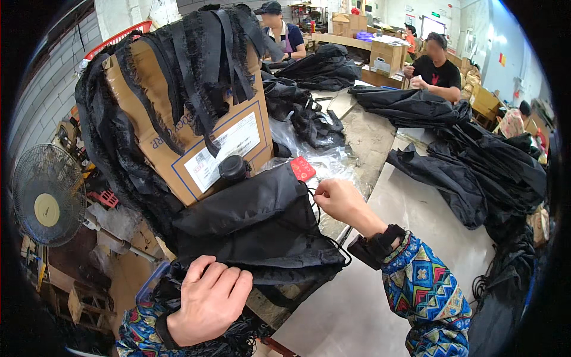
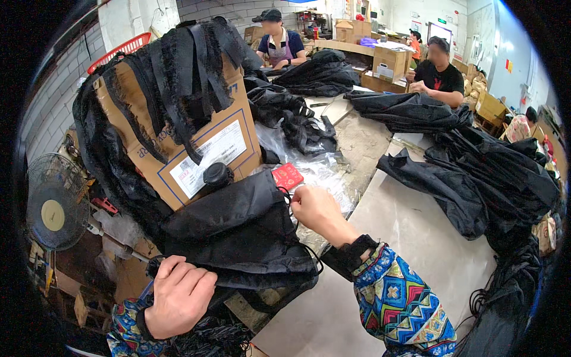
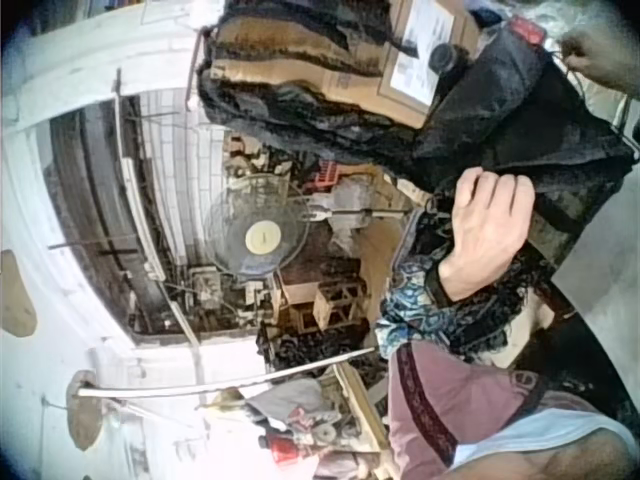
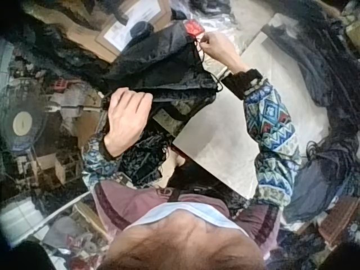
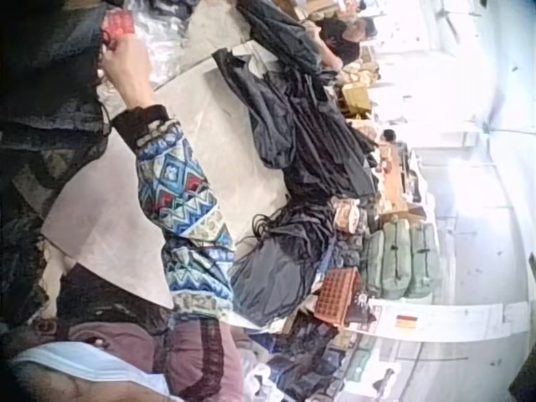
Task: Folding black drawstring bags on a work table and stacking them.
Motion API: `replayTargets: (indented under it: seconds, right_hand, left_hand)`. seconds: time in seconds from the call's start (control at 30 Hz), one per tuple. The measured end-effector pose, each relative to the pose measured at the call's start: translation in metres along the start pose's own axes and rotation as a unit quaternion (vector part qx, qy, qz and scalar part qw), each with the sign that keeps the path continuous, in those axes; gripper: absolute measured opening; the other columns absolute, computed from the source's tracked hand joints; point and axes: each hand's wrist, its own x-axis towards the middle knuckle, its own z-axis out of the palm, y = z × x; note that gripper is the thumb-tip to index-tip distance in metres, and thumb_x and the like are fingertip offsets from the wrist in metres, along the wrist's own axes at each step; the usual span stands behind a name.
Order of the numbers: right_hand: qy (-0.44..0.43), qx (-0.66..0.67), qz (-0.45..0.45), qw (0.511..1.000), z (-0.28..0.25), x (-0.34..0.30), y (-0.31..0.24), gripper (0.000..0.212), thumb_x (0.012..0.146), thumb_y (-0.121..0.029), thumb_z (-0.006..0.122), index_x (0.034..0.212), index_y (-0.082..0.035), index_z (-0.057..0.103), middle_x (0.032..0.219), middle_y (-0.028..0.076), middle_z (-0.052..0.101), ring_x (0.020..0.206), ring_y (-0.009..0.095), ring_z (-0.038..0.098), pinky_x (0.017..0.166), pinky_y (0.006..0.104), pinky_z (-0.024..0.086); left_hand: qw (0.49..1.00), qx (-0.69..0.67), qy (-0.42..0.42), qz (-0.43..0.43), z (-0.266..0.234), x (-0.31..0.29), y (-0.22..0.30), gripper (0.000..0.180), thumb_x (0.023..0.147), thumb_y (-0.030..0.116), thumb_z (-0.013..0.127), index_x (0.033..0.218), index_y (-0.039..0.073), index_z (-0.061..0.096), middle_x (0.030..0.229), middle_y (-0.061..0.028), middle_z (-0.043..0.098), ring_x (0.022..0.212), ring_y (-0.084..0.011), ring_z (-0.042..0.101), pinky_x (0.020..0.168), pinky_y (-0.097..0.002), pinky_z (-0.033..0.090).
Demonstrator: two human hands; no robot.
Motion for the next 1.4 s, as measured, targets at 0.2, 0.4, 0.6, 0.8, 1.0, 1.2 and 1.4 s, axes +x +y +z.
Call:
replayTargets:
  seconds: [0.2, 0.4, 0.6, 0.8, 1.0, 1.2, 1.4]
  right_hand:
    - [-0.13, 0.13, -0.073, 0.98, 0.005, -0.01, -0.022, 0.025, 0.079, -0.026, 0.065, 0.081, -0.002, 0.067, 0.075, 0.018, 0.066, 0.074, 0.035, 0.065, 0.067, 0.0408, 0.051]
    - [-0.212, -0.034, -0.086, 0.973, 0.014, -0.008, -0.055, 0.025, 0.078, -0.026, 0.069, 0.088, -0.003, 0.069, 0.087, 0.019, 0.068, 0.086, 0.035, 0.066, 0.075, 0.042, 0.052]
    - [-0.371, 0.063, -0.155, 0.914, 0.016, 0.001, -0.065, 0.038, 0.081, -0.017, 0.064, 0.117, -0.005, 0.063, 0.109, 0.019, 0.066, 0.103, 0.032, 0.063, 0.089, 0.0377, 0.049]
    - [-0.465, 0.044, -0.245, 0.85, 0.0, 0.008, -0.087, 0.044, 0.09, -0.014, 0.054, 0.134, -0.013, 0.052, 0.118, 0.018, 0.062, 0.104, 0.031, 0.06, 0.089, 0.0354, 0.046]
    - [-0.36, 0.188, -0.2, 0.892, -0.017, 0.017, -0.098, 0.029, 0.086, -0.015, 0.058, 0.112, -0.005, 0.066, 0.074, 0.009, 0.067, 0.062, 0.015, 0.064, 0.061, 0.0295, 0.051]
    - [-0.292, -0.025, -0.2, 0.935, -0.01, 0.019, -0.06, 0.021, 0.077, -0.012, 0.058, 0.092, -0.004, 0.07, 0.082, 0.017, 0.068, 0.079, 0.031, 0.068, 0.072, 0.0379, 0.053]
    - [-0.371, -0.113, -0.141, 0.911, 0.011, -0.002, -0.095, 0.046, 0.076, -0.006, 0.054, 0.121, -0.011, 0.062, 0.112, 0.022, 0.063, 0.103, 0.037, 0.061, 0.088, 0.0443, 0.049]
  left_hand:
    - [1.0, 0.004, -0.01, -0.004, 0.0, -0.009, -0.002, 0.02, 0.068, 0.006, 0.068, 0.088, 0.003, 0.063, 0.081, -0.0061, 0.061, 0.075, -0.0206, 0.059, 0.082, -0.0407, 0.044]
    - [1.0, -0.004, -0.007, -0.005, 0.002, -0.006, -0.001, 0.019, 0.069, 0.005, 0.067, 0.088, 0.002, 0.062, 0.081, -0.0063, 0.061, 0.074, -0.021, 0.059, 0.081, -0.0406, 0.044]
    - [1.0, 0.003, -0.002, -0.022, 0.003, -0.009, -0.006, 0.019, 0.069, 0.004, 0.067, 0.087, 0.002, 0.061, 0.082, -0.0073, 0.061, 0.073, -0.0223, 0.058, 0.08, -0.0392, 0.043]
    - [1.0, -0.022, -0.001, -0.009, 0.004, -0.006, -0.004, 0.019, 0.069, 0.005, 0.067, 0.087, 0.003, 0.06, 0.082, -0.007, 0.06, 0.073, -0.023, 0.058, 0.081, -0.0395, 0.044]
    - [1.0, -0.008, -0.005, -0.003, 0.01, -0.006, -0.006, 0.028, 0.066, 0.012, 0.061, 0.092, 0.001, 0.06, 0.081, -0.0054, 0.056, 0.076, -0.0203, 0.056, 0.084, -0.0362, 0.042]
    - [1.0, -0.009, -0.007, -0.008, 0.012, -0.011, -0.008, 0.027, 0.067, 0.011, 0.061, 0.092, 0.002, 0.06, 0.081, -0.0056, 0.056, 0.076, -0.0205, 0.056, 0.083, -0.0362, 0.042]
    - [1.0, -0.007, -0.005, -0.008, 0.013, -0.01, -0.006, 0.028, 0.066, 0.011, 0.061, 0.092, 0.001, 0.06, 0.08, -0.0052, 0.056, 0.075, -0.0204, 0.055, 0.084, -0.0357, 0.042]
